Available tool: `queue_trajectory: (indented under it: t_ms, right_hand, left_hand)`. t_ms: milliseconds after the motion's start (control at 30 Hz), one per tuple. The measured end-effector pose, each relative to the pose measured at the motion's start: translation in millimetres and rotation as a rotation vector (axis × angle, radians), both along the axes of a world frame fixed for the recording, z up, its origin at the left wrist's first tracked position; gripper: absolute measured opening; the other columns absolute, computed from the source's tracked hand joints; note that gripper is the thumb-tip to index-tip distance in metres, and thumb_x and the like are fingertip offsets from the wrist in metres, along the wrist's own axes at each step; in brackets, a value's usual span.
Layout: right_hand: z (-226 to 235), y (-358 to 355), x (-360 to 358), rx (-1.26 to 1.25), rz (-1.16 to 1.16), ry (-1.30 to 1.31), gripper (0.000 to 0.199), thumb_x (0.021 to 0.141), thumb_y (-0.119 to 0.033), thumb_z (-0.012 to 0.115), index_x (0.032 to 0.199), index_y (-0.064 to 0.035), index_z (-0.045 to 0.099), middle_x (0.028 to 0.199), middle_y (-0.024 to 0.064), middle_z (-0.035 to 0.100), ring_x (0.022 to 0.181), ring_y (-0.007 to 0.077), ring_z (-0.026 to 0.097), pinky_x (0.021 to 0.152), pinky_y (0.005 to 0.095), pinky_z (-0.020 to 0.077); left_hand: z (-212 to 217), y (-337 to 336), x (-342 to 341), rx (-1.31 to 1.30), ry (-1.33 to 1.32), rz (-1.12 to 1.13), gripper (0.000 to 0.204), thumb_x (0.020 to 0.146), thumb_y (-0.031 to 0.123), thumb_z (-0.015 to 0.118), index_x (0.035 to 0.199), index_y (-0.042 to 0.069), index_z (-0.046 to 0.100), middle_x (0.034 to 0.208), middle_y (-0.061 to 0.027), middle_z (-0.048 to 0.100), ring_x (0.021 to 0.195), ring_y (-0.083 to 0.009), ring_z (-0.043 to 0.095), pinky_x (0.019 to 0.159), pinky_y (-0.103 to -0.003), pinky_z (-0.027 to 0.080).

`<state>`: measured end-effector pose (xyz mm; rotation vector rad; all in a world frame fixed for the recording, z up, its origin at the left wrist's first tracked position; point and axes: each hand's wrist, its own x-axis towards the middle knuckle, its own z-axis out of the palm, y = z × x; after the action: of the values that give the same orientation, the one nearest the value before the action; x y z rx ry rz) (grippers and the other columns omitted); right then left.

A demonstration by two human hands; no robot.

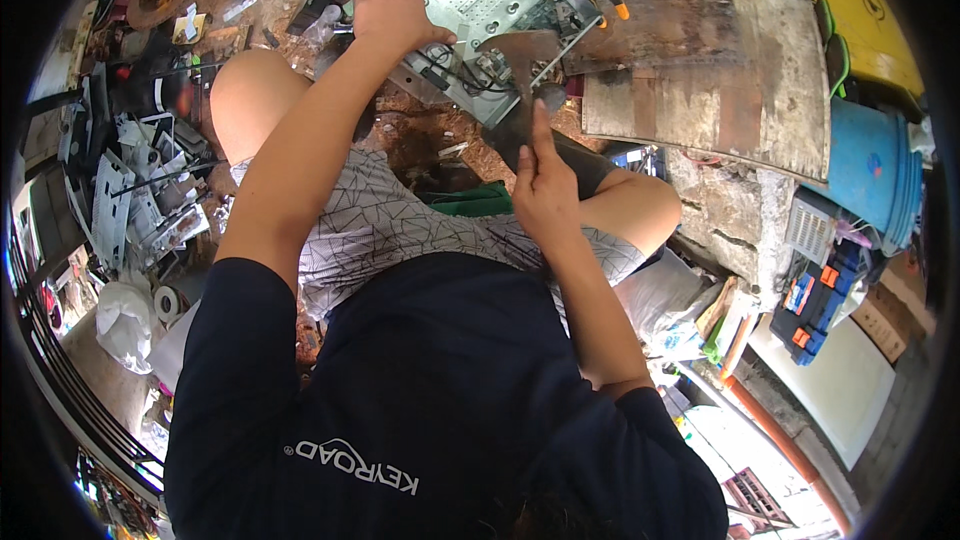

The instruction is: The person disassembles an electronic device using a screwdriver to remove screws and extract internal circuit boards and components from the metal housing.

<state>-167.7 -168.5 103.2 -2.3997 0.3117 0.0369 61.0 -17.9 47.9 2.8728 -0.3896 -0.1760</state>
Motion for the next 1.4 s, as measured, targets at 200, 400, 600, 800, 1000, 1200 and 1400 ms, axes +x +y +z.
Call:
queue_trajectory:
  t_ms: [200,400,600,800,1000,1200,1400]
  right_hand:
    - [8.3,-2.8,4.8,0.034,-0.054,0.013,0.060,0.095,-0.013,0.047,0.151,-0.0181,0.025,0.084,0.0244,0.064,0.079,0.0438,0.063,0.072,0.0465,0.0492]
    - [-0.9,-2.6,2.7,0.028,-0.063,0.168,0.060,0.095,-0.013,0.047,0.151,-0.0181,0.025,0.082,0.0247,0.064,0.078,0.0439,0.063,0.071,0.0470,0.0487]
    - [3.2,-4.3,5.7,0.042,-0.069,0.183,0.061,0.095,-0.012,0.047,0.151,-0.0187,0.024,0.079,0.0233,0.064,0.076,0.0434,0.063,0.070,0.0459,0.0491]
    - [1.4,-5.6,1.0,-0.003,-0.040,0.015,0.062,0.095,-0.012,0.047,0.152,-0.0196,0.022,0.078,0.0224,0.063,0.075,0.0428,0.063,0.069,0.0451,0.0493]
    - [0.9,-7.0,0.4,0.022,-0.069,0.154,0.063,0.095,-0.012,0.047,0.152,-0.0193,0.022,0.078,0.0234,0.063,0.074,0.0434,0.063,0.068,0.0457,0.0490]
    - [-1.7,-3.3,5.7,0.041,-0.052,0.200,0.063,0.094,-0.012,0.048,0.151,-0.0185,0.023,0.077,0.0248,0.063,0.074,0.0445,0.062,0.069,0.0467,0.0489]
    - [14.5,-14.7,-4.3,0.059,-0.091,-0.045,0.061,0.096,-0.014,0.048,0.152,-0.0151,0.023,0.076,0.0183,0.063,0.066,0.0345,0.061,0.063,0.0405,0.0485]
  left_hand:
    - [30.0,-9.3,0.2,0.052,0.133,0.012,0.132,0.056,0.053,0.086,0.152,0.007,0.009,0.132,-0.0214,0.049,0.118,-0.0362,0.053,0.100,-0.044,0.045]
    - [-1.2,-4.2,-2.0,0.007,0.032,0.022,0.128,0.052,0.060,0.085,0.152,0.021,0.016,0.128,-0.0174,0.054,0.118,-0.0369,0.054,0.094,-0.046,0.050]
    - [-12.3,-5.2,3.5,-0.006,0.009,0.029,0.125,0.054,0.057,0.086,0.152,0.020,0.016,0.128,-0.0156,0.053,0.119,-0.0354,0.053,0.091,-0.045,0.052]
    - [-11.5,-4.9,2.1,-0.004,0.002,0.021,0.125,0.054,0.058,0.086,0.152,0.020,0.017,0.128,-0.0168,0.052,0.119,-0.0358,0.053,0.091,-0.046,0.052]
    - [-11.1,-5.6,3.2,-0.002,0.001,0.019,0.127,0.053,0.058,0.086,0.152,0.021,0.016,0.130,-0.0193,0.052,0.118,-0.0397,0.054,0.090,-0.047,0.052]
    - [-11.9,-1.9,3.3,-0.013,0.014,0.024,0.128,0.052,0.058,0.086,0.152,0.021,0.016,0.131,-0.0189,0.052,0.118,-0.0394,0.053,0.091,-0.047,0.052]
    - [-7.7,-11.7,2.9,-0.008,0.027,0.005,0.128,0.052,0.056,0.087,0.152,0.019,0.017,0.128,-0.0176,0.053,0.118,-0.0367,0.054,0.093,-0.046,0.050]
